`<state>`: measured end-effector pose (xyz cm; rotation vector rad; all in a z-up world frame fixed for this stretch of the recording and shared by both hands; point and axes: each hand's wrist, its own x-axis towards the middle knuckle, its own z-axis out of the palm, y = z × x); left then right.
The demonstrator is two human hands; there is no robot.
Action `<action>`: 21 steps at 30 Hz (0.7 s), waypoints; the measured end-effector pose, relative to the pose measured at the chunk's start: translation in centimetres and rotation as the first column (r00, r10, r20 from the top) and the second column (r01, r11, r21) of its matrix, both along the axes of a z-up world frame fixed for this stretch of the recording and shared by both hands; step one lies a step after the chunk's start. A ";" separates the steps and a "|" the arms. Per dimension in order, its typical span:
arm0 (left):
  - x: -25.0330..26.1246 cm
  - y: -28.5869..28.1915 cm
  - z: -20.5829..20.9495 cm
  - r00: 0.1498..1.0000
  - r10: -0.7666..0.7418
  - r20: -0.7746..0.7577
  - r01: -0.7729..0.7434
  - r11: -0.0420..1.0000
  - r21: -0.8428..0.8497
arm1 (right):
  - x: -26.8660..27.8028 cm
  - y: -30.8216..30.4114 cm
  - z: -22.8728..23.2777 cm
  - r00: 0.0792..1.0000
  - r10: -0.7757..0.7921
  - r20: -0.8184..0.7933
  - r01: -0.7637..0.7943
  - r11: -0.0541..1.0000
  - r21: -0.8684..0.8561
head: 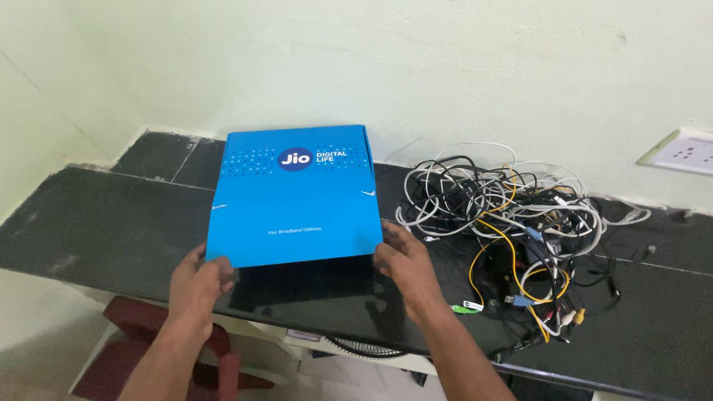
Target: The person opens a blue box and then untangles a white cable from a pile of mixed wires on a black table. They coil the cable neatly and place it inside the box, repeating the process with a second white cable.
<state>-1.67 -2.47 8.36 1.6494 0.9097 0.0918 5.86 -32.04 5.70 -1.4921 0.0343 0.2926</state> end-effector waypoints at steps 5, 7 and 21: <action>-0.2 -0.7 0.8 0.999 0.012 0.035 -0.014 0.998 0.069 | 0.1 -0.2 0.6 0.998 -0.007 0.069 0.008 1.000 -0.011; -0.3 -0.8 1.0 0.999 0.011 0.038 -0.015 0.994 0.106 | 0.2 -0.1 1.0 0.995 -0.007 0.098 0.012 0.998 -0.058; -0.1 -0.9 3.4 0.972 0.063 0.227 -0.069 0.997 0.020 | -0.1 1.1 5.7 0.991 -0.031 0.130 0.039 0.998 -0.057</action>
